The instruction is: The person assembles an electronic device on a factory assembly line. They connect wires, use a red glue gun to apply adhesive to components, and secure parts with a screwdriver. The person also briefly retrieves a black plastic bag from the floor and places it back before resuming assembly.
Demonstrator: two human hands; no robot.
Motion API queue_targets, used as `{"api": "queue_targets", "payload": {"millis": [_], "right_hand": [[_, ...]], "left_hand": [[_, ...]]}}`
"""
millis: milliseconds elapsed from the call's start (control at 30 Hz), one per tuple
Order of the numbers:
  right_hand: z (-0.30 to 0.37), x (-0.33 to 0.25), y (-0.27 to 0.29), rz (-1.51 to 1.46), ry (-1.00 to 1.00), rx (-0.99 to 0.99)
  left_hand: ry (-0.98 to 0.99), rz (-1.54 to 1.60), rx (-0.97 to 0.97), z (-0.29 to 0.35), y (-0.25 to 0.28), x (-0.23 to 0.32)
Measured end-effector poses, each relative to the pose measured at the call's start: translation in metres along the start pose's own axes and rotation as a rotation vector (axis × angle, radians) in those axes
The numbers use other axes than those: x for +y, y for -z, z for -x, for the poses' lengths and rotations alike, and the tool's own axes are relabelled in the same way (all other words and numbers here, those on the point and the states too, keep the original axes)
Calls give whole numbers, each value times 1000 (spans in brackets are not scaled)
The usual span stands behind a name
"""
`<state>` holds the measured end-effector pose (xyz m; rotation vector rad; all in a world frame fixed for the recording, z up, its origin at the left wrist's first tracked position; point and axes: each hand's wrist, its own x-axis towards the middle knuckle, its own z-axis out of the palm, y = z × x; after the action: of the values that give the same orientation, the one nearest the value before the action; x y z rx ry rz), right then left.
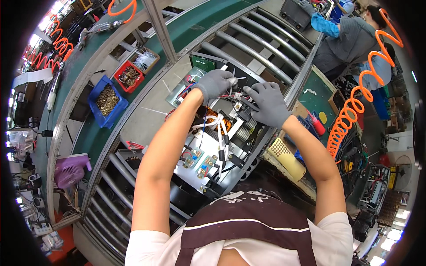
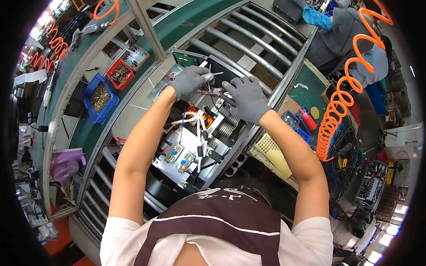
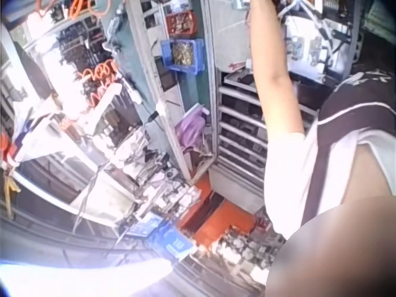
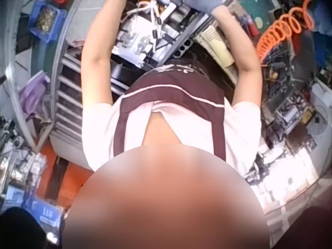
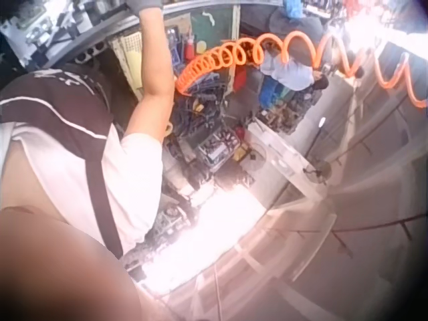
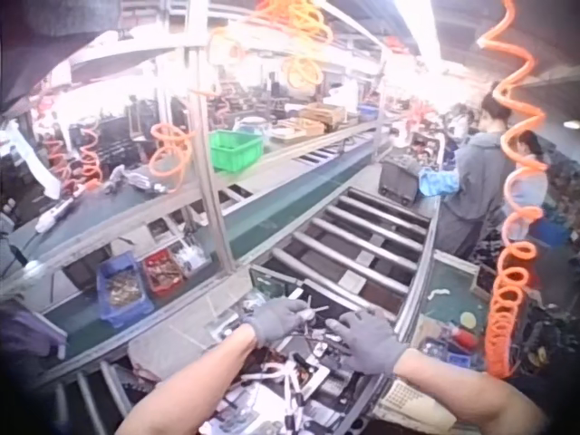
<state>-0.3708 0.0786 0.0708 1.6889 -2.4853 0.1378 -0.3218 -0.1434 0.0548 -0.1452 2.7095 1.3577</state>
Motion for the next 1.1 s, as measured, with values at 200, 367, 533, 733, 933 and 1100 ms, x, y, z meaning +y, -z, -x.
{"api": "queue_targets", "payload": {"millis": [200, 367, 533, 733, 933, 1100], "right_hand": [[-10, -5, 2, -10, 65, -158], [9, 7, 32, -323, -96, 41], [37, 26, 41, -503, -170, 60], [95, 28, 28, -793, -455, 95], [201, 65, -17, -688, -739, 173], [278, 80, -31, -531, -784, 7]], "left_hand": [[0, 283, 141, 5, -9, -23], [81, 821, 524, 83, 48, -22], [122, 882, 728, 204, 92, -60], [591, 563, 1282, 398, 51, -110], [1476, 119, 748, 606, -146, -194], [1681, 722, 1163, 680, -241, -180]]}}
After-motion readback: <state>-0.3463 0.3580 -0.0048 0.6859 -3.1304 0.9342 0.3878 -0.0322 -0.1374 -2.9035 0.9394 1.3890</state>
